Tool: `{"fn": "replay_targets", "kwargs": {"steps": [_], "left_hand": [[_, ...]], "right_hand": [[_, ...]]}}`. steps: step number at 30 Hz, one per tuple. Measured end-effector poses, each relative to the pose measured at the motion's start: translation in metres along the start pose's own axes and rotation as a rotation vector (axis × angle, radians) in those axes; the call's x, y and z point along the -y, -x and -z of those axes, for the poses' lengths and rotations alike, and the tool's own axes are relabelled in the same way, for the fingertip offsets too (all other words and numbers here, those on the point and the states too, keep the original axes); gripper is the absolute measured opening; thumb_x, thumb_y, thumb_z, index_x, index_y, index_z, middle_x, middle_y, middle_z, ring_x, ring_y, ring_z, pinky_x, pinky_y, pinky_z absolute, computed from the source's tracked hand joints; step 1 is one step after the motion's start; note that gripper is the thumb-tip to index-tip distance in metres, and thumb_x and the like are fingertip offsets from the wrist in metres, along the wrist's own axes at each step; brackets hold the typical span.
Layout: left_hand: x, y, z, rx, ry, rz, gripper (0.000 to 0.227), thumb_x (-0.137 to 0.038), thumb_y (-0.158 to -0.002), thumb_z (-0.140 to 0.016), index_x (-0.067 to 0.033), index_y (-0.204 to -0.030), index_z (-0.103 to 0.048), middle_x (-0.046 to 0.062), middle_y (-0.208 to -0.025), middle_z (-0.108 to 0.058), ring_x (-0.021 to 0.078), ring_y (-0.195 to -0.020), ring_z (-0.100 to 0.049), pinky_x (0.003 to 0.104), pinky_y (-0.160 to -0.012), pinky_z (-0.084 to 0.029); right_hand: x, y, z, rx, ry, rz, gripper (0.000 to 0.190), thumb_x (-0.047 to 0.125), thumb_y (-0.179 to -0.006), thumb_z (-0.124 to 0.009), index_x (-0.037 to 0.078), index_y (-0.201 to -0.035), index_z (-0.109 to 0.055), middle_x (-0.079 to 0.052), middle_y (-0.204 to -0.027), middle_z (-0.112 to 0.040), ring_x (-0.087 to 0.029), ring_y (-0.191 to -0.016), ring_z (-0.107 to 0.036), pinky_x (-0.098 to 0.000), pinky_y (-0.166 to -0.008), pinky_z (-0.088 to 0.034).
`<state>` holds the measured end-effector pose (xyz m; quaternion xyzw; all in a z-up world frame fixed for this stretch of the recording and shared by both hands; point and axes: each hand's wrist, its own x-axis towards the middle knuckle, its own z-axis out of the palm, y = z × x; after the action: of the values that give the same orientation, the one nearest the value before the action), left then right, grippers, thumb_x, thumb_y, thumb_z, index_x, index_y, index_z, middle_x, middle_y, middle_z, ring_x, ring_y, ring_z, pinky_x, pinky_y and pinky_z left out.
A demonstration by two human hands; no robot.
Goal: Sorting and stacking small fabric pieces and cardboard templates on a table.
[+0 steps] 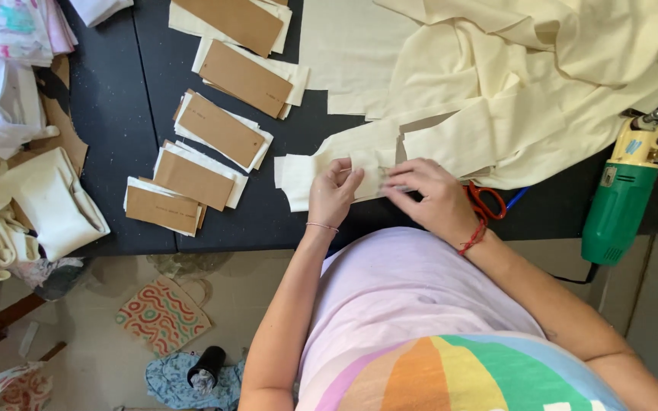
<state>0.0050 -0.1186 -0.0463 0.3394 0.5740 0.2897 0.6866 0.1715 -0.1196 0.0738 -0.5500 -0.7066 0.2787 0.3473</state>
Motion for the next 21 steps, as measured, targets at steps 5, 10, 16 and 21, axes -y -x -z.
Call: {"fn": "replay_targets", "kwargs": {"steps": [5, 10, 16, 21], "left_hand": [[-0.007, 0.009, 0.001, 0.01, 0.041, -0.037, 0.04, -0.007, -0.078, -0.059, -0.0027, -0.116, -0.048, 0.007, -0.086, -0.064, 0.0057, -0.07, -0.056, 0.015, -0.056, -0.047], [-0.066, 0.04, -0.016, -0.168, -0.385, -0.233, 0.053, 0.004, -0.073, -0.058, -0.0083, -0.122, -0.041, 0.02, -0.096, -0.061, 0.029, -0.08, -0.064, 0.033, -0.066, -0.055], [-0.054, 0.021, -0.037, -0.266, -0.851, -0.731, 0.024, -0.011, -0.073, -0.064, -0.0207, -0.094, -0.058, -0.003, -0.097, -0.053, 0.0185, -0.087, -0.057, 0.03, -0.076, -0.049], [-0.045, 0.001, -0.051, -0.128, -0.899, -0.65, 0.042, -0.015, -0.063, -0.073, -0.0213, -0.1, -0.054, -0.001, -0.1, -0.047, 0.023, -0.085, -0.054, 0.034, -0.075, -0.05]], "right_hand": [[-0.042, 0.018, 0.011, 0.044, 0.302, -0.017, 0.022, 0.016, -0.068, -0.073, 0.011, -0.086, -0.061, -0.004, -0.081, -0.05, -0.026, -0.078, -0.055, -0.0351, -0.069, -0.046], [-0.049, 0.026, 0.008, 0.101, 0.55, 0.005, 0.034, 0.013, -0.061, -0.073, 0.009, -0.09, -0.055, -0.006, -0.082, -0.042, -0.029, -0.078, -0.052, -0.0367, -0.067, -0.046], [-0.052, 0.03, 0.013, 0.137, 0.529, -0.026, 0.012, 0.008, -0.071, -0.064, 0.01, -0.081, -0.056, -0.003, -0.074, -0.044, -0.025, -0.073, -0.055, -0.033, -0.064, -0.047], [-0.046, 0.029, 0.049, -0.04, 0.058, -0.451, 0.009, 0.006, -0.074, -0.066, 0.007, -0.082, -0.062, -0.008, -0.073, -0.059, -0.019, -0.066, -0.06, -0.0275, -0.061, -0.049]]}}
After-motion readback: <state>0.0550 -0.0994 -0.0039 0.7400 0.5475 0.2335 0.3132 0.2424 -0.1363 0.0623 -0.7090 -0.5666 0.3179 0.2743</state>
